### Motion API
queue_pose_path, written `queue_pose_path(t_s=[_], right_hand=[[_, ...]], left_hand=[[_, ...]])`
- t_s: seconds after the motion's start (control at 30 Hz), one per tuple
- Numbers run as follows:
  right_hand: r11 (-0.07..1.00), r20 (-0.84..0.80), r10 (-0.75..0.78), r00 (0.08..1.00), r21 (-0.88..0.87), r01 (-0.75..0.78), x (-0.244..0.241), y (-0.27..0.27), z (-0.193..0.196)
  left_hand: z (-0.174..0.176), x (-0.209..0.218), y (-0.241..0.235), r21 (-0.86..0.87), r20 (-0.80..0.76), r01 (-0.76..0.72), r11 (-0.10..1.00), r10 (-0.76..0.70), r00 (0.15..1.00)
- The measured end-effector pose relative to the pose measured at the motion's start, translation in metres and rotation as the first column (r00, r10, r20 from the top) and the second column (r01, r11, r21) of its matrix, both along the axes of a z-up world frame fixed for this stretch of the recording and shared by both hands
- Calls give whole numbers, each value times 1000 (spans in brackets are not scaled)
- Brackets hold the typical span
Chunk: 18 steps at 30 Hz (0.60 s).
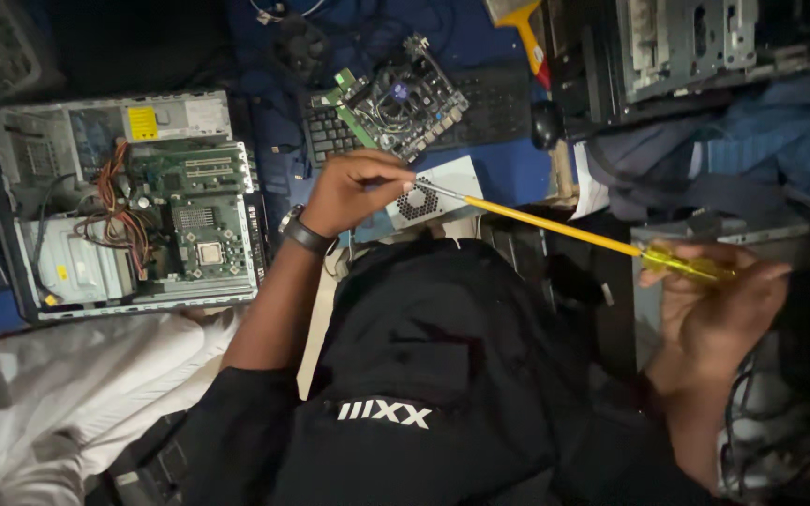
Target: The person uses a screwdriver to remove screws from a power supply unit and then installs a cooling fan into a computer case. The person handles the power supply, fan, and screwdriver throughout the process.
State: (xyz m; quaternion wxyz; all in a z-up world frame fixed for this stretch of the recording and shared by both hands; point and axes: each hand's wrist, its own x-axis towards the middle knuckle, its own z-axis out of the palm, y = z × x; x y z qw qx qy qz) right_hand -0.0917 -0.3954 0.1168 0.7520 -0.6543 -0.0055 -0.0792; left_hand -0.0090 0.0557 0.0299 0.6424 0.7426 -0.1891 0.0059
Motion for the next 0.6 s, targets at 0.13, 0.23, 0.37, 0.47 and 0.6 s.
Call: queue_pose_path(t_s=[0.13, 0.23, 0.37, 0.47, 0.6], right_hand=[[958, 56, 59, 997, -284, -40, 3, 51, 44], [900, 9, 155, 988, -413, -138, 3, 82, 83], [875, -93, 203, 975, -430, -224, 13, 116, 107], [689, -101, 226, 969, -687, -232, 23, 132, 116], [586, -93, 273, 957, -773, -242, 35, 157, 116]], left_hand=[[4, -2, 4, 256, 21, 100, 962, -109, 994], [-9, -2, -3, 300, -9, 144, 943, -148, 989], [-41, 3, -19, 409, 68, 223, 885, -273, 960], [-66, 5, -36, 449, -64, 316, 836, -323, 944], [-93, 10, -52, 472, -47, 347, 811, -370, 928]])
